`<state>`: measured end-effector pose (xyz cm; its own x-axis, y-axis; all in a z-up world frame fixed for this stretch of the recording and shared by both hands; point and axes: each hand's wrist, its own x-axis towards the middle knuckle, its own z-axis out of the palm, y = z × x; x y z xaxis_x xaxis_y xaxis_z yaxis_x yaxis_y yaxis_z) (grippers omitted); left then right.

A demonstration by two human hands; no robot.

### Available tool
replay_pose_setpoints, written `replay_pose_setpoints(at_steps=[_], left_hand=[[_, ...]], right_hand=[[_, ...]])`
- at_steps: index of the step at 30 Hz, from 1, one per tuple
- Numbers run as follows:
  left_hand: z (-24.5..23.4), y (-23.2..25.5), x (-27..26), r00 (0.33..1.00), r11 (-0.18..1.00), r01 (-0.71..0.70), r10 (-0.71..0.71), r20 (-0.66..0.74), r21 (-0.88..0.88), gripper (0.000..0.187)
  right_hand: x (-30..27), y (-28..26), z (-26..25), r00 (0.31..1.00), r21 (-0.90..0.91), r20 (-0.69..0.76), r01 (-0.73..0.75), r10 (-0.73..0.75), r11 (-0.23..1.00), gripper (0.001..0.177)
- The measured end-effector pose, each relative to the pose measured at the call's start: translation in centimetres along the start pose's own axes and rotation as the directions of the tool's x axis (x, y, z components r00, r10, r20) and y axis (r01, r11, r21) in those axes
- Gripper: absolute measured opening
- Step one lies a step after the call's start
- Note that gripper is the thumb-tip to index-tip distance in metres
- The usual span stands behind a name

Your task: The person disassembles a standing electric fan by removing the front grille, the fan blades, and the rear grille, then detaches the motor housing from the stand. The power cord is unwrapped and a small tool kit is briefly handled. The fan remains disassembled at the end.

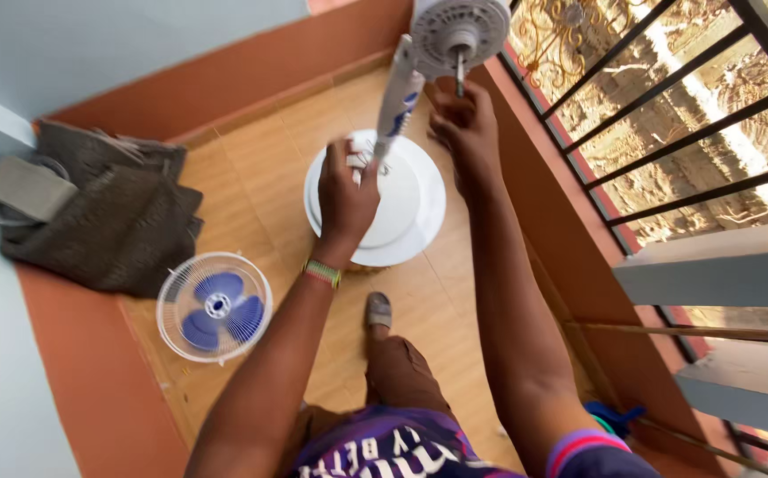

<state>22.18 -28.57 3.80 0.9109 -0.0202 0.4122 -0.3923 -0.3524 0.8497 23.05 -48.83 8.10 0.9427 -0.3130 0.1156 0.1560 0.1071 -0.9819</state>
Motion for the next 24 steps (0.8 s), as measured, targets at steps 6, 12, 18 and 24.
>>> replay_pose_setpoints(at_steps=[6,12,18,24], left_hand=[[11.2,-0.8,7.0,0.997,0.943,0.022,-0.047,0.067,0.333,0.099],[14.3,-4.1,8.6,0.997,0.954,0.073,-0.076,-0.003,0.291,0.07],[9.8,-6.9,11.3,0.933,0.989,-0.15,0.139,0.332,0.008,0.023],[7.2,-7.3,13.5,0.878,0.939,-0.189,0.293,0.378,-0.288,0.018]], right_hand=[[10.6,4.5,-1.7,0.907,0.003,0.407,-0.119,0.107,0.993,0.045],[12.3,5.4,-0.7,0.943,-0.309,0.295,-0.056,0.152,0.949,0.046],[7.4,1.4,2.6,0.954,-0.516,0.123,0.297,-0.273,0.804,0.034],[3.7,-1.3,6.1,0.972,-0.617,-0.084,0.123,-0.221,0.777,0.037]])
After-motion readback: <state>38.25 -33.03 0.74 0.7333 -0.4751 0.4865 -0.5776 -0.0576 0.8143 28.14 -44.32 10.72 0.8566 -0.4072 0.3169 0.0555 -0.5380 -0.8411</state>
